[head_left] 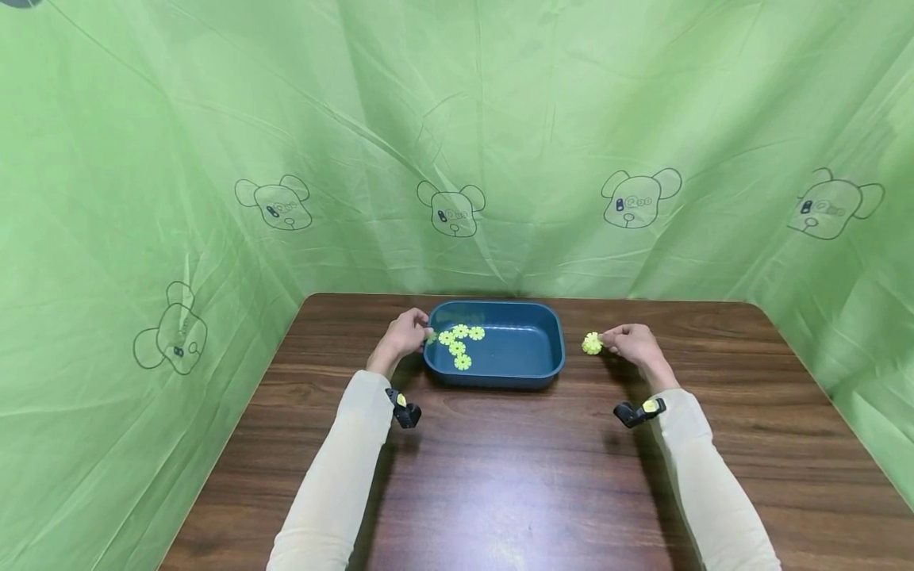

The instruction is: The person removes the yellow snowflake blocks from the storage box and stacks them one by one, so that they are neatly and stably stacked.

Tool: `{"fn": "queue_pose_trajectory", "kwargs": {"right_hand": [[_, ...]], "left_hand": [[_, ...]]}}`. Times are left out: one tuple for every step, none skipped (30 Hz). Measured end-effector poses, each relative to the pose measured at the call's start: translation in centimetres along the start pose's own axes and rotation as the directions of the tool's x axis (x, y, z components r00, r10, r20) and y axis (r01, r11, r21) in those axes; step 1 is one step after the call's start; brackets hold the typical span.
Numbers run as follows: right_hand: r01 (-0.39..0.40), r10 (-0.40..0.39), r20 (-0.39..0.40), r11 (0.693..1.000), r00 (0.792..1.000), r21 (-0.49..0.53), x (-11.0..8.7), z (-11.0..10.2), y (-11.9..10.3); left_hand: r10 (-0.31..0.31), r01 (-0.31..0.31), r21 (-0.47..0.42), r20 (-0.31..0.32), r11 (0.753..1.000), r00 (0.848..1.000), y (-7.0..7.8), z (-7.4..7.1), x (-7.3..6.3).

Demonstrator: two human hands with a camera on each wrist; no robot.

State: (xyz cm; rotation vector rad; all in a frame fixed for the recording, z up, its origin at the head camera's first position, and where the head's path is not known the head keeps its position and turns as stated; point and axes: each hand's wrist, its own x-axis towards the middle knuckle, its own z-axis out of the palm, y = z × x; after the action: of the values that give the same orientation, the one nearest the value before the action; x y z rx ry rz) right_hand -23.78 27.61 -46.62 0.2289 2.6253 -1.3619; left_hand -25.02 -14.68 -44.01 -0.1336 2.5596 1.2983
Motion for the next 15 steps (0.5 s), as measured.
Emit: {"fn": "queue_pose_trajectory", "kwargs": {"right_hand": [[-0.005, 0.005, -0.001, 1.0, 1.0, -0.006, 0.07, -0.01, 0.11], [-0.01, 0.01, -0.003, 1.0, 1.0, -0.013, 0.15, -0.01, 0.23], [-0.015, 0.015, -0.006, 1.0, 1.0, -0.017, 0.21, 0.01, 0.33], [-0.019, 0.019, -0.012, 0.999, 1.0, -0.026, 0.27, 0.03, 0.43], [-0.022, 0.022, -0.021, 0.999, 1.0, -0.036, 0.34, 0.08, 0.51], [-0.025, 0.024, -0.03, 0.999, 0.999, -0.044, 0.4, 0.13, 0.58], [-0.028, 0.026, -0.043, 0.998, 0.999, -0.054, 0.45, 0.2, 0.63], [-0.029, 0.026, -0.051, 0.998, 0.998, -0.061, 0.48, 0.29, 0.64], [-0.031, 0.026, -0.061, 0.997, 0.998, -0.072, 0.5, 0.39, 0.64], [-0.033, 0.028, -0.07, 0.996, 0.997, -0.079, 0.52, 0.49, 0.61], [-0.037, 0.03, -0.08, 0.996, 0.996, -0.087, 0.53, 0.59, 0.57], [-0.042, 0.034, -0.089, 0.995, 0.995, -0.094, 0.53, 0.68, 0.51], [-0.046, 0.036, -0.094, 0.994, 0.995, -0.098, 0.52, 0.72, 0.44], [-0.05, 0.04, -0.098, 0.993, 0.994, -0.104, 0.52, 0.76, 0.39], [-0.055, 0.044, -0.104, 0.993, 0.994, -0.109, 0.52, 0.78, 0.34]], "left_hand": [[0.0, 0.0, -0.003, 0.0, 1.0, 1.0, 0.01, 0.01, 0.0], [0.001, -0.001, -0.003, 0.001, 1.0, 1.0, 0.02, 0.01, 0.01], [0.001, -0.001, -0.009, 0.0, 1.0, 1.0, 0.02, 0.02, 0.0], [0.001, -0.001, -0.012, 0.0, 1.0, 1.0, 0.01, 0.02, 0.01], [0.003, -0.003, -0.012, -0.002, 1.0, 1.0, 0.01, 0.02, 0.02], [0.003, -0.003, -0.01, -0.003, 1.0, 1.0, 0.0, 0.03, 0.03], [0.004, -0.004, -0.009, -0.004, 1.0, 1.0, -0.01, 0.04, 0.03], [0.005, -0.005, -0.007, -0.005, 1.0, 1.0, -0.01, 0.05, 0.01], [0.005, -0.005, -0.004, -0.006, 1.0, 1.0, -0.02, 0.06, 0.01], [0.005, -0.005, 0.001, -0.006, 1.0, 1.0, -0.01, 0.07, -0.01], [0.006, -0.006, 0.006, -0.007, 1.0, 1.0, 0.0, 0.08, -0.04], [0.005, -0.005, 0.007, -0.007, 1.0, 1.0, 0.02, 0.08, -0.06], [0.005, -0.004, 0.007, -0.007, 1.0, 1.0, 0.05, 0.08, -0.08], [0.004, -0.004, 0.005, -0.007, 1.0, 1.0, 0.06, 0.09, -0.09], [0.003, -0.003, 0.006, -0.007, 1.0, 1.0, 0.08, 0.09, -0.09]]}}
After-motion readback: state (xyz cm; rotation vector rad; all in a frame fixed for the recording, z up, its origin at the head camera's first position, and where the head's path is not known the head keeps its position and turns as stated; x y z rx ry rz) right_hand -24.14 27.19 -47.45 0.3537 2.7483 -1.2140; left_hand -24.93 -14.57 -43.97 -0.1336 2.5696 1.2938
